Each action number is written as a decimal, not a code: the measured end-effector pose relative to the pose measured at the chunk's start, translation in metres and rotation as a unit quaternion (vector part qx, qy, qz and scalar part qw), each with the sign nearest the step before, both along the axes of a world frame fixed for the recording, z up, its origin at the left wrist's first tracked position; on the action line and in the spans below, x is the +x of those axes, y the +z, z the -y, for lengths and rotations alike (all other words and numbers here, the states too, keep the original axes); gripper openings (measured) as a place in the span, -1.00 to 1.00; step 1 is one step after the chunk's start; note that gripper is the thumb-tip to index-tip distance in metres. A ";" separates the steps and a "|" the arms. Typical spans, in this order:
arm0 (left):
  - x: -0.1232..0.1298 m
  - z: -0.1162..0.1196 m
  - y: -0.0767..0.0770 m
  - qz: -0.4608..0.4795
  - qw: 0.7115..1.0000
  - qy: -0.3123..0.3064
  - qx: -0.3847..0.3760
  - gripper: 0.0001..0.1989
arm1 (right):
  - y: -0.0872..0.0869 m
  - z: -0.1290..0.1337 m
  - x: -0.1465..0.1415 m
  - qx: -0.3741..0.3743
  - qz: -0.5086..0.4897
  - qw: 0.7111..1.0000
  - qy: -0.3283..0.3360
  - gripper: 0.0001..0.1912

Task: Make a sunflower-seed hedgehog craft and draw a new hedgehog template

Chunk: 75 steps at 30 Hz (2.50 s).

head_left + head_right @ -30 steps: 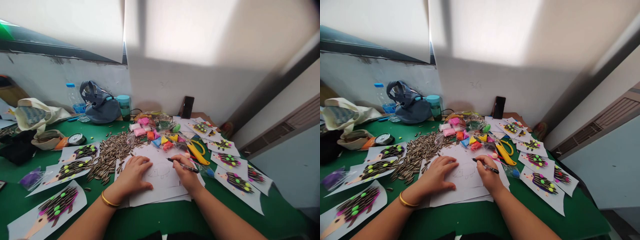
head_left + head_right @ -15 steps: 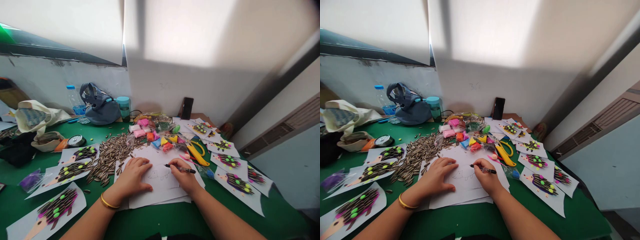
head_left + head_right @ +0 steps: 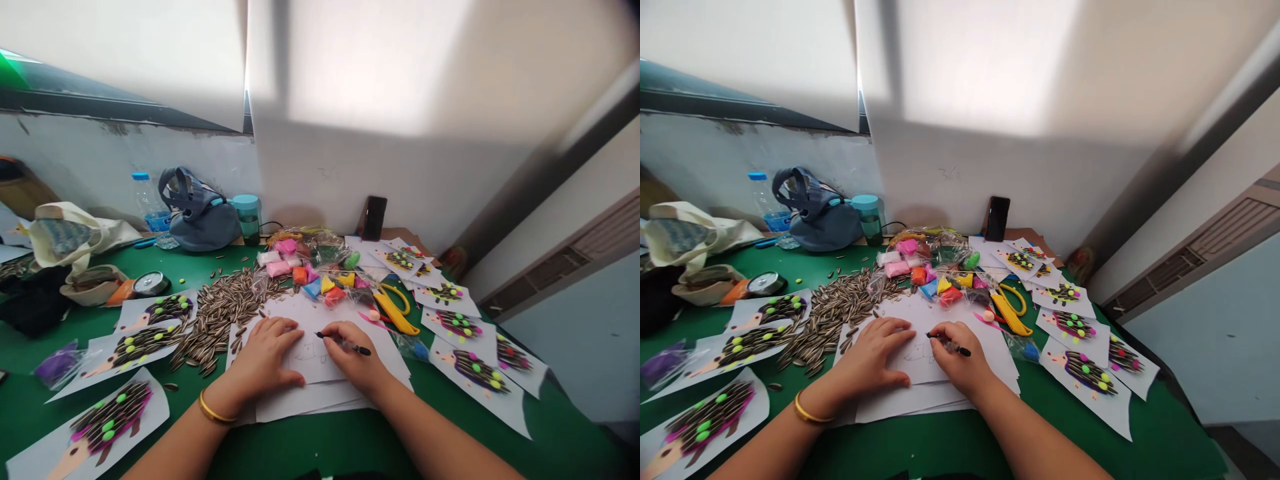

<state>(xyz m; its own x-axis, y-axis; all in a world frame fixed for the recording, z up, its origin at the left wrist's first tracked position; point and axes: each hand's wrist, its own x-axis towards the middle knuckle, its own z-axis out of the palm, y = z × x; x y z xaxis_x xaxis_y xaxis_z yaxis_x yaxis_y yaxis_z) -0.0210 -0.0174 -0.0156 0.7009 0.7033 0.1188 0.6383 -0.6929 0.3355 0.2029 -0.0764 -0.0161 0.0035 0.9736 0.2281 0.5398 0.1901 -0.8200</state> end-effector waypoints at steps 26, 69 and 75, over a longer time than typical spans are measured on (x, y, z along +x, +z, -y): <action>0.005 0.004 -0.003 0.009 1.000 0.019 0.015 -0.27 | -0.007 -0.001 -0.004 -0.033 -0.025 0.999 0.009 -0.84; 0.005 0.002 -0.005 0.007 1.000 0.019 0.015 -0.28 | -0.007 -0.004 -0.005 -0.015 0.017 0.999 -0.023 -0.84; 0.004 0.003 -0.005 0.010 1.000 0.017 0.017 -0.29 | -0.005 -0.004 -0.001 -0.015 -0.022 0.999 -0.035 -0.84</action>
<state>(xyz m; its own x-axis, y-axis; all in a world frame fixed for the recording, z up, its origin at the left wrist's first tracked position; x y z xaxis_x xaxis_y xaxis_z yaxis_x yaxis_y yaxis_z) -0.0170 -0.0199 -0.0209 0.6742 0.7218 0.1563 0.6550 -0.6822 0.3250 0.2022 -0.0728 -0.0211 0.0808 0.9769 0.1976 0.5149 0.1289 -0.8475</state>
